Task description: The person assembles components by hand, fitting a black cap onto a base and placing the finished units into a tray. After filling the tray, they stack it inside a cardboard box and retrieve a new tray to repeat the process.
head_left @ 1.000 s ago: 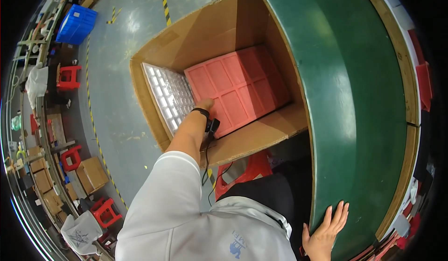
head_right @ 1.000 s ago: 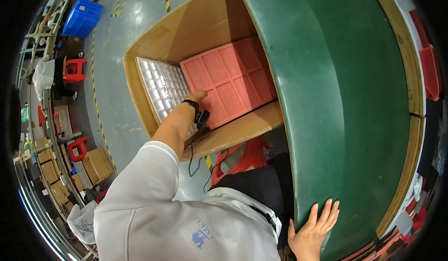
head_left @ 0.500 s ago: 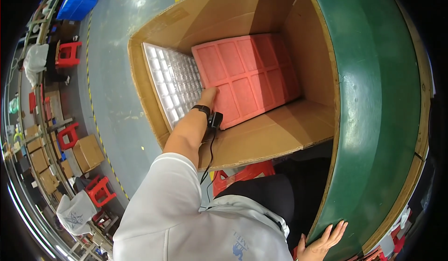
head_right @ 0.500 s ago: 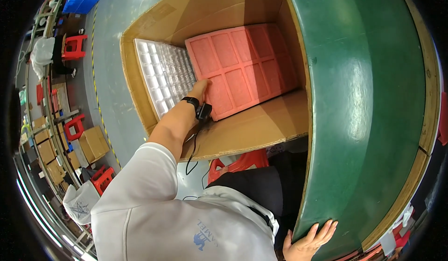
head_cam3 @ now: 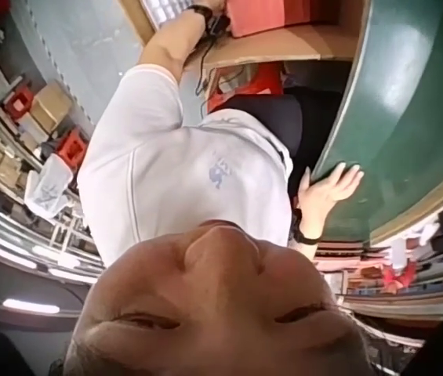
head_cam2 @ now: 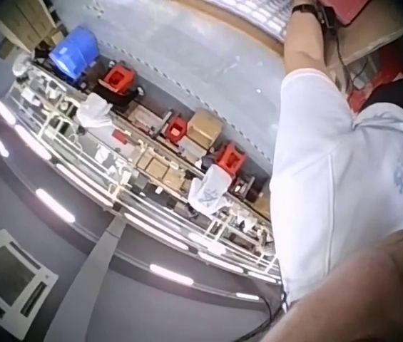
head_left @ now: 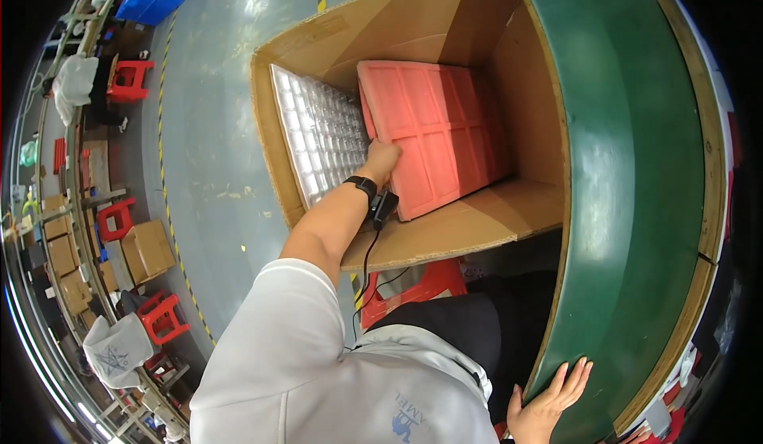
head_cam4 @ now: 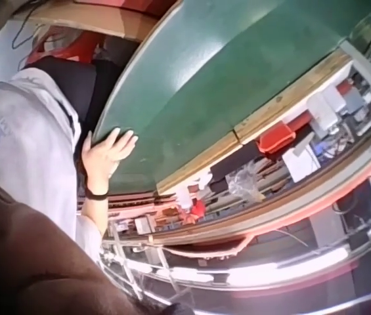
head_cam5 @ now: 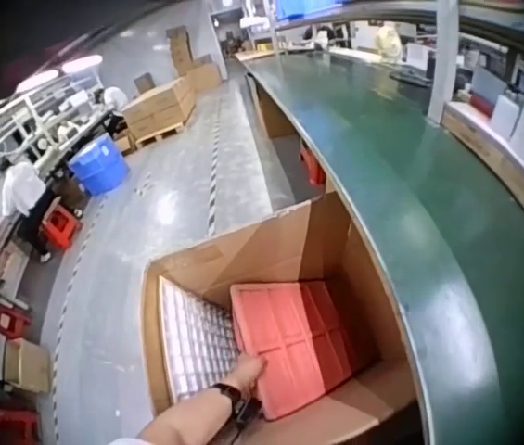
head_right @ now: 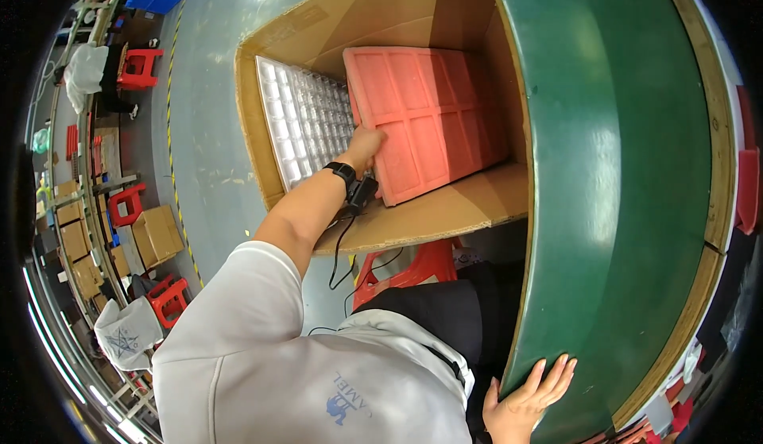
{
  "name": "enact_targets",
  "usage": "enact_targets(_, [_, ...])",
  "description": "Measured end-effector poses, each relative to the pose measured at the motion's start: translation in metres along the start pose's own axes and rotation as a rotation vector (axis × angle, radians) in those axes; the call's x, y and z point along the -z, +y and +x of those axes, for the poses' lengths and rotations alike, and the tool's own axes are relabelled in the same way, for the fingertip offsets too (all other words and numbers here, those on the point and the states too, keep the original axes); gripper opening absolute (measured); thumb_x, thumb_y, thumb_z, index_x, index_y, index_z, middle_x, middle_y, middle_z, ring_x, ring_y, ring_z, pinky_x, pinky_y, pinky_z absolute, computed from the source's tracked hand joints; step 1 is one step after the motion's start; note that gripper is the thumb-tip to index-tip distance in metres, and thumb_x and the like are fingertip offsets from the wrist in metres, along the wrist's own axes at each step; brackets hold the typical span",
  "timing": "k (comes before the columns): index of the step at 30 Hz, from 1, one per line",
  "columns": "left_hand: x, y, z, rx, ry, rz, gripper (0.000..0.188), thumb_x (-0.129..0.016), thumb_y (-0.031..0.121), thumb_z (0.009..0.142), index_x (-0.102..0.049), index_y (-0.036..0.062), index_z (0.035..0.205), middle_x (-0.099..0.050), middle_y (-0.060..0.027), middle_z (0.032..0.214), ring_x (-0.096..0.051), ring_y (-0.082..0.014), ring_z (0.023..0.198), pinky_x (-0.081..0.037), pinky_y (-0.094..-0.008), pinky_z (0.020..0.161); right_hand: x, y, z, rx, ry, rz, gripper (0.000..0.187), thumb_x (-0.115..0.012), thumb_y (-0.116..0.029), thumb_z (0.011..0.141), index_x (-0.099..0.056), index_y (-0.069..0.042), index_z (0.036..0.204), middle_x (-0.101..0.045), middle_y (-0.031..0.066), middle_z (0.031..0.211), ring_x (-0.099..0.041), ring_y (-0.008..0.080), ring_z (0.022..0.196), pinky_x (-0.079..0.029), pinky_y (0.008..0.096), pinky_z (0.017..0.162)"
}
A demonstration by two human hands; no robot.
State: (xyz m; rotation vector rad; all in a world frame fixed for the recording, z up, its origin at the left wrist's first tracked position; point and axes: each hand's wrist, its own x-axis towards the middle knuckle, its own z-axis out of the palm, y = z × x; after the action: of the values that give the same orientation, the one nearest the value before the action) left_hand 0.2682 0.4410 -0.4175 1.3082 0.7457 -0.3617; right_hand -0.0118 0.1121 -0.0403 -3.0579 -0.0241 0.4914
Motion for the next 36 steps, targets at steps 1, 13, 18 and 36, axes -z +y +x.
enact_targets(1, [-0.013, 0.01, -0.007, 0.01, 0.079, 0.101, 0.053, -0.055, 0.001, 0.074, -0.045, -0.0058, 0.125, -0.056, -0.0209, 0.116, -0.059, -0.0348, 0.099, -0.05, -0.0426, 0.083, -0.006, 0.002, -0.003, -0.017, -0.006, 0.028, 0.092, -0.073, -0.02, 0.069, -0.019, 0.002, 0.141, -0.018, 0.033, 0.145, -0.018, 0.0545, 0.132, -0.02, 0.065, 0.104])
enact_targets(13, [0.043, 0.107, -0.082, -0.183, 0.362, 0.636, 0.037, -0.045, 0.002, 0.078, -0.057, -0.0048, 0.112, -0.064, -0.0154, 0.095, -0.063, -0.0285, 0.082, -0.051, -0.0392, 0.069, -0.004, 0.006, -0.012, -0.037, 0.041, 0.103, 0.088, -0.073, -0.014, 0.065, -0.028, 0.004, 0.138, -0.019, 0.0299, 0.147, -0.014, 0.0497, 0.137, -0.016, 0.06, 0.108])
enact_targets(18, [0.055, 0.142, -0.122, -0.013, 0.503, 0.702, 0.037, -0.048, 0.007, 0.079, -0.057, -0.006, 0.112, -0.063, -0.0191, 0.102, -0.062, -0.0306, 0.092, -0.05, -0.0374, 0.073, -0.008, 0.012, -0.017, -0.002, 0.083, 0.137, 0.086, -0.074, -0.016, 0.066, -0.031, 0.004, 0.137, -0.021, 0.03, 0.146, -0.016, 0.0499, 0.136, -0.016, 0.0609, 0.107])
enact_targets(36, [-0.032, 0.139, -0.136, -0.067, 0.21, 0.712, 0.033, -0.05, 0.002, 0.077, -0.057, -0.0113, 0.106, -0.063, -0.0203, 0.1, -0.063, -0.0306, 0.093, -0.051, -0.042, 0.076, -0.005, 0.015, -0.02, 0.017, 0.121, 0.174, 0.084, -0.074, -0.019, 0.067, -0.033, 0.004, 0.137, -0.021, 0.0299, 0.146, -0.017, 0.0499, 0.135, -0.016, 0.0598, 0.108])
